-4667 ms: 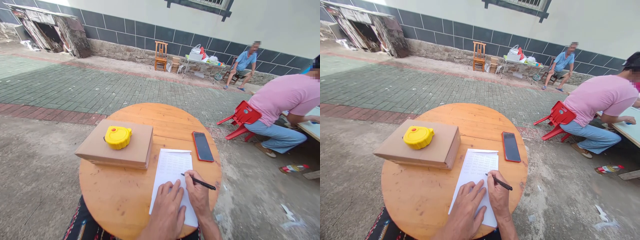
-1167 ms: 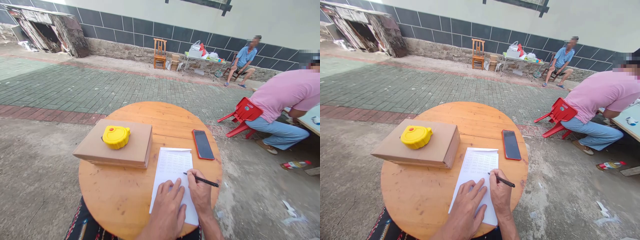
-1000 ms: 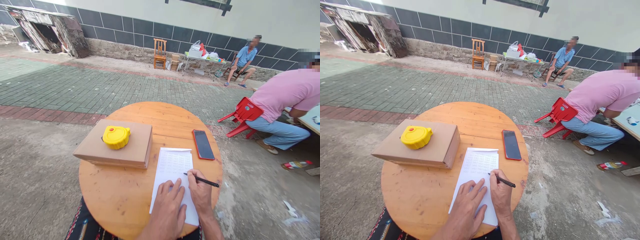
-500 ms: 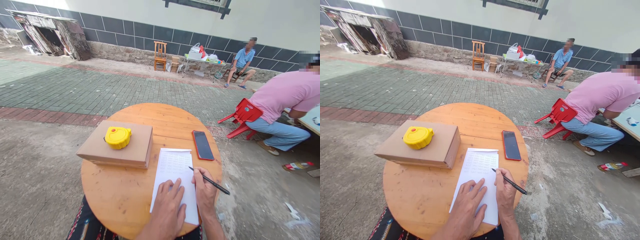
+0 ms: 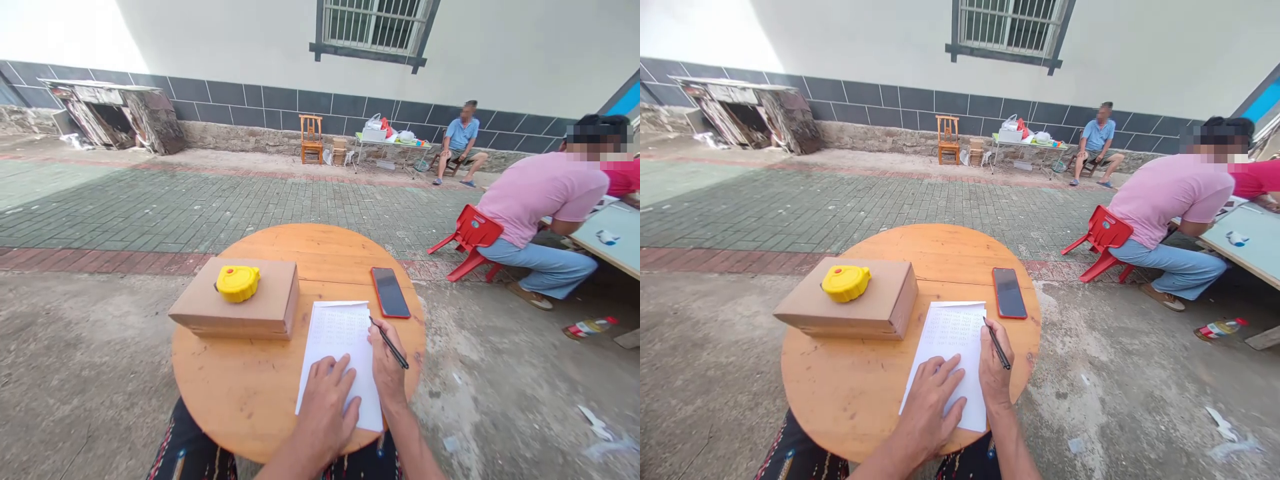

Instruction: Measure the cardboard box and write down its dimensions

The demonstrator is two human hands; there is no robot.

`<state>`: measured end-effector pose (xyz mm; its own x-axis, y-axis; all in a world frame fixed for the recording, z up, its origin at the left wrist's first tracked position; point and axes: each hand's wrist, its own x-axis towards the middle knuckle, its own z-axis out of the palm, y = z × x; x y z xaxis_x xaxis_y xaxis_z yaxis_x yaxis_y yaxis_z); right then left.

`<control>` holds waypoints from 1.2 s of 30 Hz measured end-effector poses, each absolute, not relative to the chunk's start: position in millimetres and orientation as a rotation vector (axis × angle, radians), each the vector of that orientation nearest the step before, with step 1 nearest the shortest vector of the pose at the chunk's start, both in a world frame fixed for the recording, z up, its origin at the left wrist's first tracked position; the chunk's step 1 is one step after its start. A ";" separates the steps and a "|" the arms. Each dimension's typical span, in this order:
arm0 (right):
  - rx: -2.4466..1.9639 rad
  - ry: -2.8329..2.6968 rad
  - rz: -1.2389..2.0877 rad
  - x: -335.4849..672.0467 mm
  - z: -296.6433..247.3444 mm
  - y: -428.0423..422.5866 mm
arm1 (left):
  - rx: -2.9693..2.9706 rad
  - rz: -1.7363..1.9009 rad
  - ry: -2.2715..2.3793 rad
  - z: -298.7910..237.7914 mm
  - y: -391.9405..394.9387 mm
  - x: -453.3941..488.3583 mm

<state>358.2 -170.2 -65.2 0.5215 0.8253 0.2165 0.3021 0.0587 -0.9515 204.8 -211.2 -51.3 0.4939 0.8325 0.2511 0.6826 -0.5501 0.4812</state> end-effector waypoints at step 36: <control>-1.616 -1.837 -0.163 422.0 -59.5 -195.0 | 2.653 0.745 1.624 -72.0 -224.0 191.8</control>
